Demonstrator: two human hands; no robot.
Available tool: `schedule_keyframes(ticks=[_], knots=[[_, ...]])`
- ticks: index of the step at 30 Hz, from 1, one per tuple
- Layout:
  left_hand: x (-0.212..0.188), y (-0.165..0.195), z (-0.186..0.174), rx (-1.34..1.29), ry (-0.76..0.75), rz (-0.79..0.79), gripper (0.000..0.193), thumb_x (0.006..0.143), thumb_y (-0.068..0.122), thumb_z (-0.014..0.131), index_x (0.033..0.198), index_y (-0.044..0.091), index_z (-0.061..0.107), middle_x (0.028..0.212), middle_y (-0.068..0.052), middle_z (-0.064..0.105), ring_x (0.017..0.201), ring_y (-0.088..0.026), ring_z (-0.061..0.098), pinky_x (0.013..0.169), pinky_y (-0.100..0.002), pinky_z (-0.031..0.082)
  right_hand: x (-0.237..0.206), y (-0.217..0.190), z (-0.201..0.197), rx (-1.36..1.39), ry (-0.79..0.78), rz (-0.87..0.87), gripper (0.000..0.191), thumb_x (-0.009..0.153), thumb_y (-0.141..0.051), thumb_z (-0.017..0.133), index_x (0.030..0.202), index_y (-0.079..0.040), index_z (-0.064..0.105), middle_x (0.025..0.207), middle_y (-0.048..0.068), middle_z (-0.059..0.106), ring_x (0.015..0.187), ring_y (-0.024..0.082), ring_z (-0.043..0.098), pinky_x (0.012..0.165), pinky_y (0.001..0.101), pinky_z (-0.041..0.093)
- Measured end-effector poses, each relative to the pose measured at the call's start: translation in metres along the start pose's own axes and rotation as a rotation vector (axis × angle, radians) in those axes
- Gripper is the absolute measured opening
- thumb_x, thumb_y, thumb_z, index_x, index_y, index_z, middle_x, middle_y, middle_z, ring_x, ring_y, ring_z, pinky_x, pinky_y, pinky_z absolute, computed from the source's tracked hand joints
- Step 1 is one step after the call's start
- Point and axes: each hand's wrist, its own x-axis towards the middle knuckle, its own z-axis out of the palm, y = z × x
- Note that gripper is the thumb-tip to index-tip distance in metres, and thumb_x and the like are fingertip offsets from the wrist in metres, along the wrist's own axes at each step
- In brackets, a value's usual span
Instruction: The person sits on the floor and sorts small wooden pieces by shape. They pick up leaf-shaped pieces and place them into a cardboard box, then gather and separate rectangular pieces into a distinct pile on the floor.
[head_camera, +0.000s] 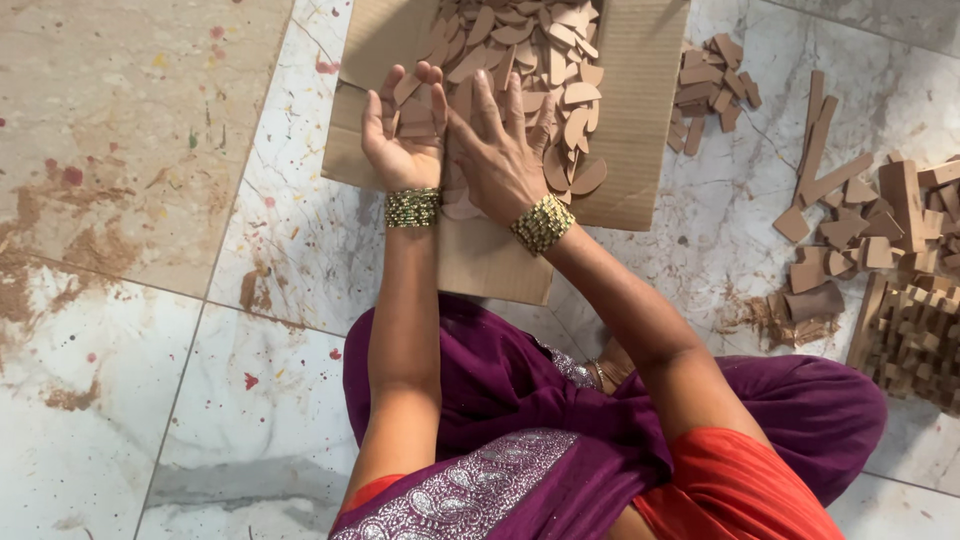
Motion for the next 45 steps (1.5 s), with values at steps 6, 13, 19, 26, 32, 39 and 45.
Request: schedule_keyframes(ticks=[6,13,19,26,32,39,45], knots=[[-0.001,-0.005,-0.002,-0.034,-0.007,-0.055,0.046,0.106,0.036,0.046,0.128,-0.002,0.058,0.127,-0.027,0.064,0.121,-0.041,0.064,0.100,-0.047,0.059,-0.008,0.056,-0.003,0.057,0.096,0.047,0.036,0.099,-0.013,0.071,0.134,-0.017,0.065,0.162,0.014,0.042,0.155,0.037,0.037,0.123,0.0631,0.024],[-0.003,-0.009,0.003,0.019,-0.041,-0.035,0.045,0.106,0.036,0.047,0.126,-0.002,0.059,0.126,-0.026,0.065,0.120,-0.039,0.065,0.099,-0.046,0.059,0.004,0.156,-0.026,0.031,0.155,0.225,0.026,0.099,-0.009,0.062,0.124,-0.014,0.070,0.128,0.012,0.068,0.116,0.033,0.063,0.096,0.0470,0.051],[-0.003,-0.008,0.003,0.022,-0.029,-0.033,0.045,0.107,0.036,0.047,0.127,-0.002,0.059,0.127,-0.025,0.065,0.120,-0.039,0.065,0.099,-0.047,0.059,0.005,0.133,-0.033,0.046,0.245,0.245,0.011,0.097,-0.013,0.065,0.099,-0.016,0.076,0.110,0.005,0.072,0.092,0.029,0.070,0.074,0.0436,0.055],[-0.003,-0.006,0.004,0.002,-0.025,-0.038,0.046,0.106,0.037,0.048,0.127,-0.002,0.058,0.127,-0.026,0.065,0.120,-0.039,0.065,0.099,-0.046,0.059,0.013,0.103,-0.047,0.111,0.271,0.126,0.012,0.096,-0.008,0.066,0.094,-0.016,0.076,0.112,0.001,0.073,0.090,0.025,0.073,0.073,0.0398,0.057],[-0.003,-0.005,0.004,-0.017,-0.032,-0.042,0.046,0.106,0.036,0.048,0.128,-0.002,0.058,0.128,-0.026,0.065,0.121,-0.039,0.064,0.099,-0.046,0.059,0.013,0.104,-0.059,0.518,0.194,-0.019,0.023,0.095,0.010,0.060,0.106,-0.005,0.074,0.120,0.010,0.073,0.100,0.021,0.075,0.081,0.0307,0.063],[-0.002,-0.002,0.000,-0.014,-0.046,-0.031,0.046,0.106,0.036,0.048,0.129,-0.002,0.058,0.128,-0.026,0.065,0.121,-0.039,0.064,0.099,-0.046,0.059,0.005,0.147,-0.066,0.865,0.262,0.235,0.015,0.106,0.006,0.061,0.117,0.001,0.070,0.119,0.009,0.073,0.101,0.013,0.076,0.083,0.0257,0.066],[-0.002,-0.009,-0.001,0.009,-0.040,-0.013,0.044,0.107,0.034,0.048,0.128,-0.003,0.058,0.127,-0.025,0.066,0.118,-0.039,0.066,0.099,-0.046,0.059,-0.008,0.153,-0.065,0.738,0.193,0.251,0.016,0.102,0.005,0.064,0.116,0.002,0.071,0.112,0.007,0.074,0.099,0.013,0.074,0.085,0.0262,0.064]])
